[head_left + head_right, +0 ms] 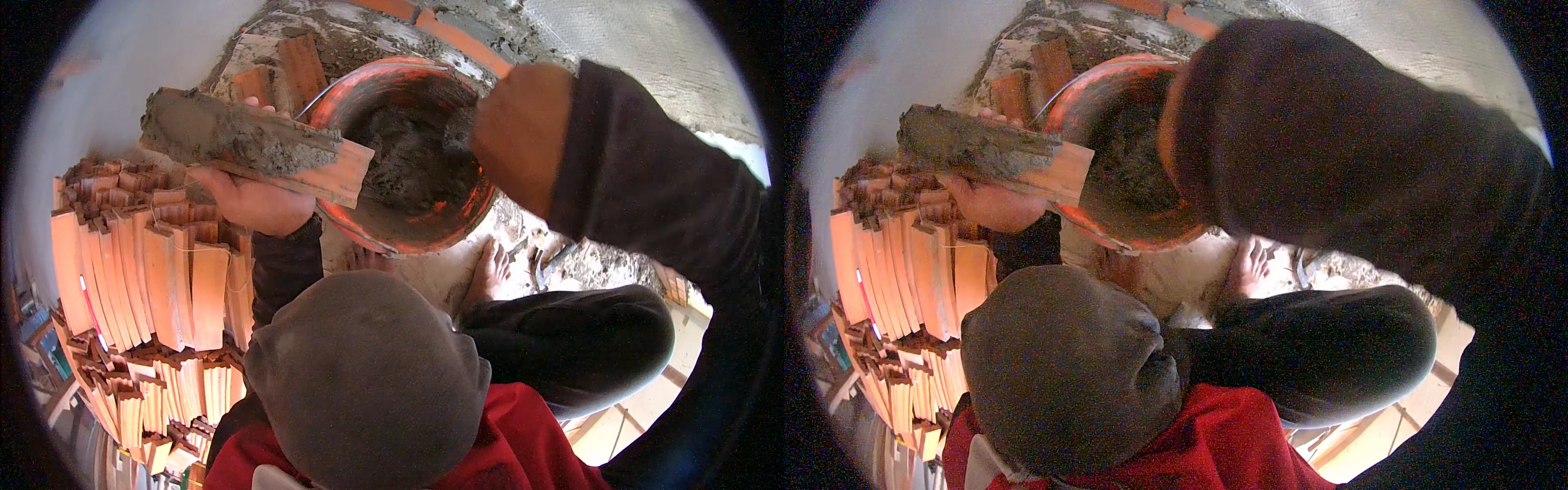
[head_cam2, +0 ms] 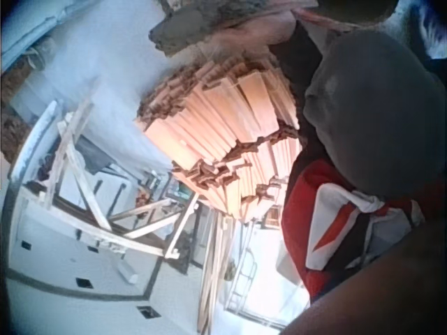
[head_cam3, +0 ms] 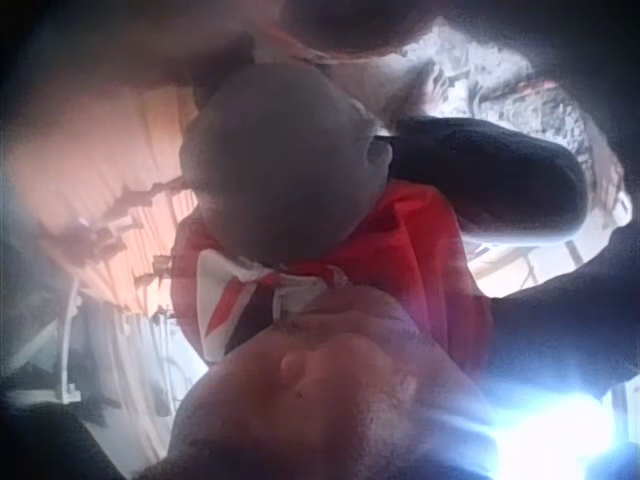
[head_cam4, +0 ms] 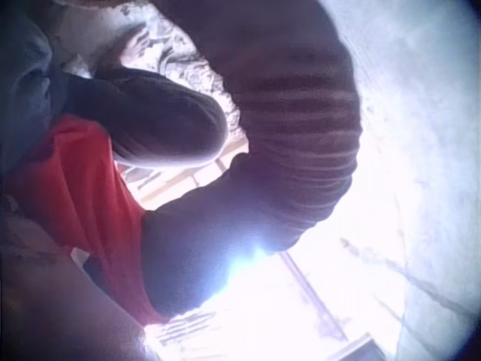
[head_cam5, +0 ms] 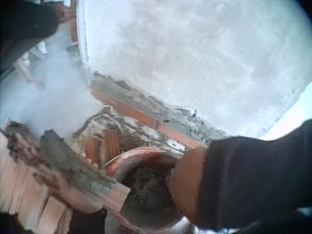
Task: The person applies mortar to bricks with a trowel and places them into a gap in a wall, using a hammer handle to tap them into position.
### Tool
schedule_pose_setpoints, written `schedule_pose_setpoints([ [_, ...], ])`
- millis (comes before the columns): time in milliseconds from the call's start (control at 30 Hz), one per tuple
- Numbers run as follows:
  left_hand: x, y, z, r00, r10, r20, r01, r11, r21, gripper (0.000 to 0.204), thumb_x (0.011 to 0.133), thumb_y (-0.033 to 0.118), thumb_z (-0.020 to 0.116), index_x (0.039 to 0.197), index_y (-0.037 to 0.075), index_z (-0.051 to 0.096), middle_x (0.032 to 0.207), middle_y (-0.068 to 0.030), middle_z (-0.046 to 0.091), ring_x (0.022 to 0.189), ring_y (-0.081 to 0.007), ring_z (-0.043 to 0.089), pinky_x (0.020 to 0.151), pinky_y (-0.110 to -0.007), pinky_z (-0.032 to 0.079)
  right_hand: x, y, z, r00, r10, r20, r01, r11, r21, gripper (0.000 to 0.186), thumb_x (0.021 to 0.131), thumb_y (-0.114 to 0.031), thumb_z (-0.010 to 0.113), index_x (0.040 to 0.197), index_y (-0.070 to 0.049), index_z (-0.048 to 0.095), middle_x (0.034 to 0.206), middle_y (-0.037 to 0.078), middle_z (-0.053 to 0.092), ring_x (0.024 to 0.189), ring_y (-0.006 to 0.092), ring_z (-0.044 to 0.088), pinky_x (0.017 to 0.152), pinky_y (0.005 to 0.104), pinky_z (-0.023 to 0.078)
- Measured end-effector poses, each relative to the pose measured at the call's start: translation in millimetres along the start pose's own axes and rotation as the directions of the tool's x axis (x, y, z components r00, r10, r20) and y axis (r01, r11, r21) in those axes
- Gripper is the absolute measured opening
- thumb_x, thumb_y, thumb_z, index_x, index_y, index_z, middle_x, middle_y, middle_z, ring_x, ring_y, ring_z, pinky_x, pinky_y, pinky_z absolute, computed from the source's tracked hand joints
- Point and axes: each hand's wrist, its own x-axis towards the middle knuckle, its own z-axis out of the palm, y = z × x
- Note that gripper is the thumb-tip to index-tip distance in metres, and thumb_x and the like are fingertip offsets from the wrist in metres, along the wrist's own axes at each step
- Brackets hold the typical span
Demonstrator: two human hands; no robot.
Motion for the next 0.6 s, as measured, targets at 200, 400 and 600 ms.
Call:
schedule_pose_setpoints([
  [200, -4, -7, -2, 0.982, 0.11, -0.15, -0.071, 0.966, 0.248, 0.076, 0.096, 0.067, 0.025, 0.137, 0.006, 0.044, 0.122, -0.0197, 0.057, 0.104, -0.0323, 0.06, 0.088, -0.048, 0.051, 42, 10, 4, 0.913, -0.242, 0.329, 0.22, 0.97, 0.103, 0.019, 0.088, -0.012, 0.051, 0.093, 0.004, 0.059, 0.081, 0.022, 0.064, 0.082, 0.0367, 0.064, 0.075, 0.0454, 0.051],
  [400, -1, -17, 13, 0.966, 0.196, -0.169, -0.123, 0.923, 0.366, 0.076, 0.095, 0.068, 0.021, 0.136, 0.008, 0.045, 0.118, -0.0183, 0.059, 0.102, -0.0314, 0.06, 0.086, -0.047, 0.052, 67, 19, 38, 0.756, -0.504, 0.418, 0.404, 0.861, 0.308, 0.025, 0.091, -0.015, 0.048, 0.096, 0.005, 0.061, 0.084, 0.025, 0.066, 0.088, 0.037, 0.066, 0.08, 0.0454, 0.053],
  [600, 3, -18, 11, 0.966, 0.146, -0.212, -0.063, 0.934, 0.352, 0.078, 0.095, 0.068, 0.019, 0.136, 0.007, 0.045, 0.118, -0.0176, 0.059, 0.101, -0.0309, 0.061, 0.085, -0.048, 0.051, 45, -11, 78, 0.934, -0.212, 0.289, -0.098, 0.623, 0.776, 0.026, 0.093, -0.016, 0.049, 0.108, 0.002, 0.06, 0.092, 0.025, 0.066, 0.093, 0.0374, 0.065, 0.083, 0.0467, 0.05],
])
